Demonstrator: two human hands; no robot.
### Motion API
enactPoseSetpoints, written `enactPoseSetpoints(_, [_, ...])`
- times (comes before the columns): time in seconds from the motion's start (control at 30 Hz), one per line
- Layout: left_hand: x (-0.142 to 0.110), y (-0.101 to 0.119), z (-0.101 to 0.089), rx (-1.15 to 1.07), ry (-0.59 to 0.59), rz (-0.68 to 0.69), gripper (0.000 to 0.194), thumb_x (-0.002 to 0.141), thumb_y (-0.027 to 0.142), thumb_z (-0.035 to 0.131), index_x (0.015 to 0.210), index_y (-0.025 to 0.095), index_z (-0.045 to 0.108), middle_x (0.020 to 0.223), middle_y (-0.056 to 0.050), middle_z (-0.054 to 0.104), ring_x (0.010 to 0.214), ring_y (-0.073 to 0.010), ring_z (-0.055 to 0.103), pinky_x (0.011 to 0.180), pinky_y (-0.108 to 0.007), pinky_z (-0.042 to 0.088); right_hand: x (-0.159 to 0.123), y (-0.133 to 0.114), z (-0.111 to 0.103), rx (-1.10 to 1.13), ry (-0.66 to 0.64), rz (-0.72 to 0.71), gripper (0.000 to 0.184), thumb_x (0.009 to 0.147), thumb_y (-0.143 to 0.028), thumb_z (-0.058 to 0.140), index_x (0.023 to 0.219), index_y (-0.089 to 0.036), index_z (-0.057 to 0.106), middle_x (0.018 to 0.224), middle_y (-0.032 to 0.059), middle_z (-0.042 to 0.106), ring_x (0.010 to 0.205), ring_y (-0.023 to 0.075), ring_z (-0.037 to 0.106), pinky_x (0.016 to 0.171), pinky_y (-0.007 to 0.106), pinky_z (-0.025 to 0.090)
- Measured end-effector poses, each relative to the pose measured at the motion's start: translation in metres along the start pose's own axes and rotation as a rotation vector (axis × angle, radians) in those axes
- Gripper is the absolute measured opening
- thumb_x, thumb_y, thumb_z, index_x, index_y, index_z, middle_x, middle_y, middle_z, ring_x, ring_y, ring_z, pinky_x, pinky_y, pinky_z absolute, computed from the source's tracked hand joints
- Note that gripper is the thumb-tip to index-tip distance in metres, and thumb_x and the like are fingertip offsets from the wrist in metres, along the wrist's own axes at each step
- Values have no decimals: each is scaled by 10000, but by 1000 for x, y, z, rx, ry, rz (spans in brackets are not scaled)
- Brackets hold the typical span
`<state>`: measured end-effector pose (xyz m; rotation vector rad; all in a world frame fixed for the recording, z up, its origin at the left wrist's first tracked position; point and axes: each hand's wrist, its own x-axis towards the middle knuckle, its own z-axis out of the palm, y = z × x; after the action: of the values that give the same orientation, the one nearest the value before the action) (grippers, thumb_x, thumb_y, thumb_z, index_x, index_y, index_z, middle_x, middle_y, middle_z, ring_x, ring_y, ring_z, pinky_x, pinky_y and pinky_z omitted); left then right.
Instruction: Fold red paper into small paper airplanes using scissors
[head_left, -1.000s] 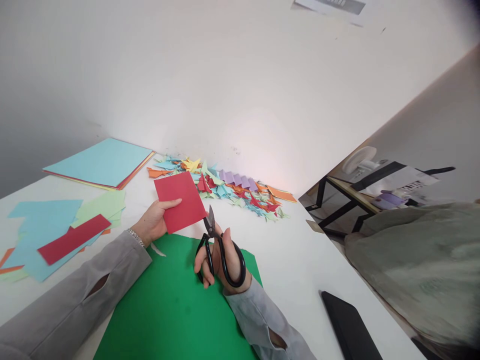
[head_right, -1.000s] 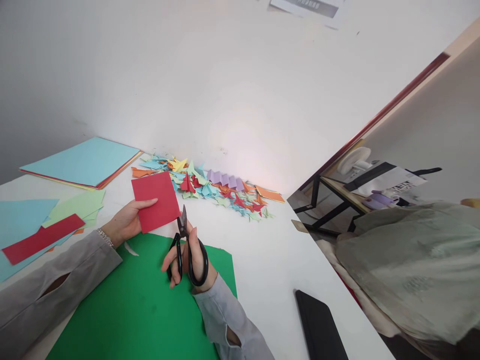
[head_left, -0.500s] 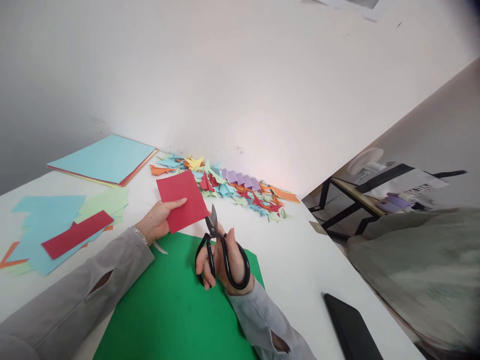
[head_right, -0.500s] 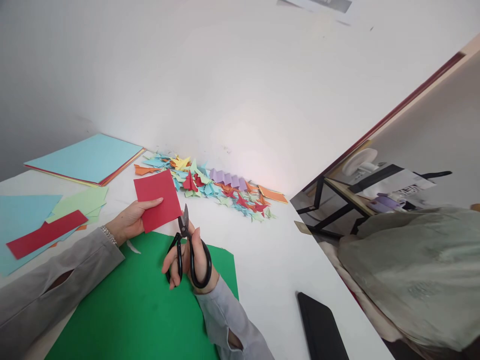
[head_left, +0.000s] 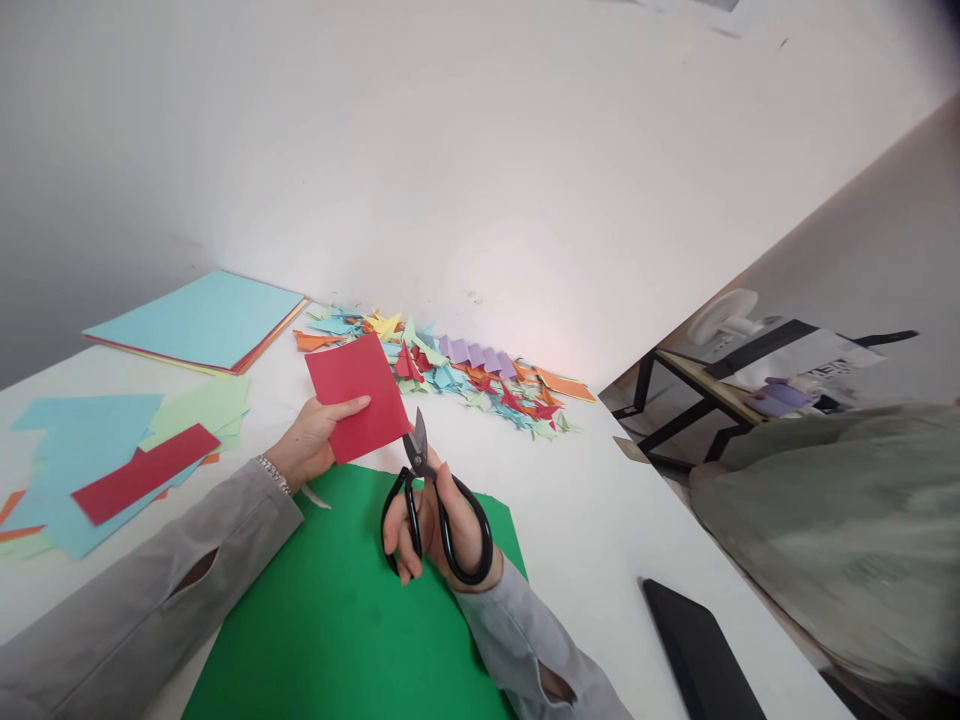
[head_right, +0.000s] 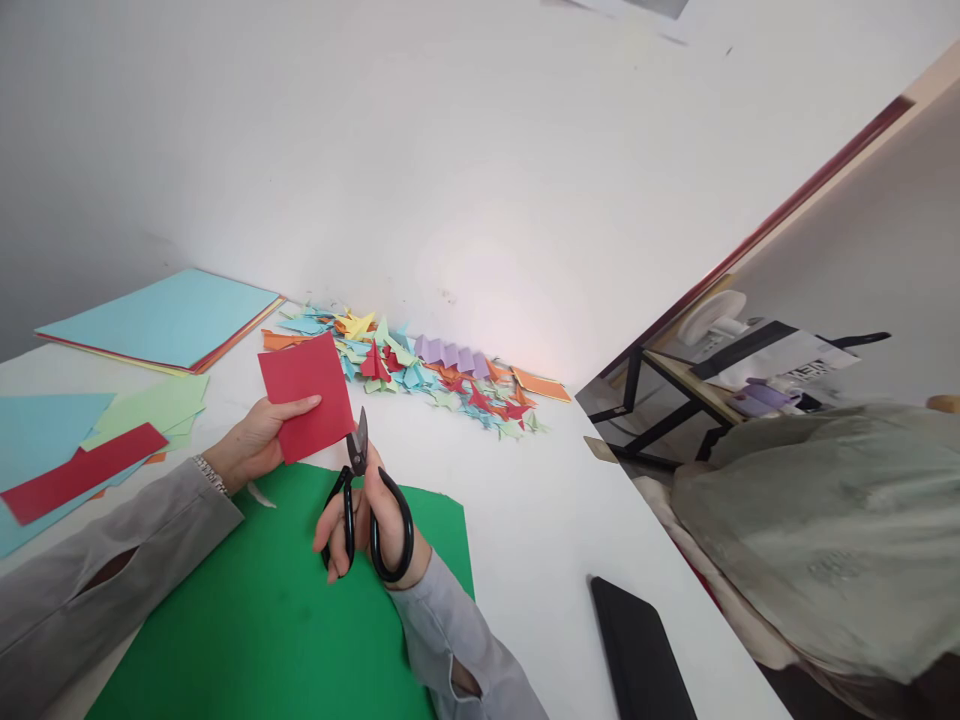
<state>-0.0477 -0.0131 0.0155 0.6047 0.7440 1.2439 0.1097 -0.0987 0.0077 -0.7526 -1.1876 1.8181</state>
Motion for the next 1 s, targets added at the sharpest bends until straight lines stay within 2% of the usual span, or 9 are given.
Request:
enactPoseSetpoints(0.13, [1,-1,-2,47,19,-9,450,602,98,775,1030,140,644,995,-112,700,841,-250,681,723,-370,590,0,0,-1,44,-28,6,890,793,-720,323,1449,-202,19,577,-11,632,314,110,466,366,254,453])
enactPoseSetpoints(0.3, [1,-2,-3,76,11,-8,463,584,111,791,1024,140,650,1001,-115,697,843,-255,679,719,-371,590,0,2,-1,85,-60,-10,875,817,-685,335,1443,-191,-23,579,-3,641,307,116,467,356,247,447])
enactPoseSetpoints(0.53, [-1,-2,1,43,-13,-9,451,603,123,783,1034,143,648,1021,-117,693,850,-253,680,724,-369,592,1,4,1,17,-11,-3,859,805,-728,228,1433,-146,163,558,11,638,292,111,447,344,238,414])
enactPoseSetpoints(0.7, [-1,-2,1,23,28,-37,441,607,131,784,1028,138,652,962,-116,707,793,-245,690,685,-353,598,1,4,2,13,8,-9,888,795,-740,243,1449,-159,93,563,17,642,286,103,423,335,230,398])
enactPoseSetpoints(0.83, [1,-1,-1,34,34,-43,453,590,105,787,1022,128,652,941,-122,711,770,-250,692,666,-355,599,1,4,3,-9,21,13,885,787,-758,177,1445,-168,130,561,15,641,281,96,407,331,227,385])
enactPoseSetpoints(1.0, [1,0,-2,52,19,-52,404,596,121,789,979,122,658,958,-122,707,786,-247,689,682,-365,601,1,2,3,18,-1,-20,892,766,-780,197,1438,-198,116,560,9,652,275,94,403,325,224,387])
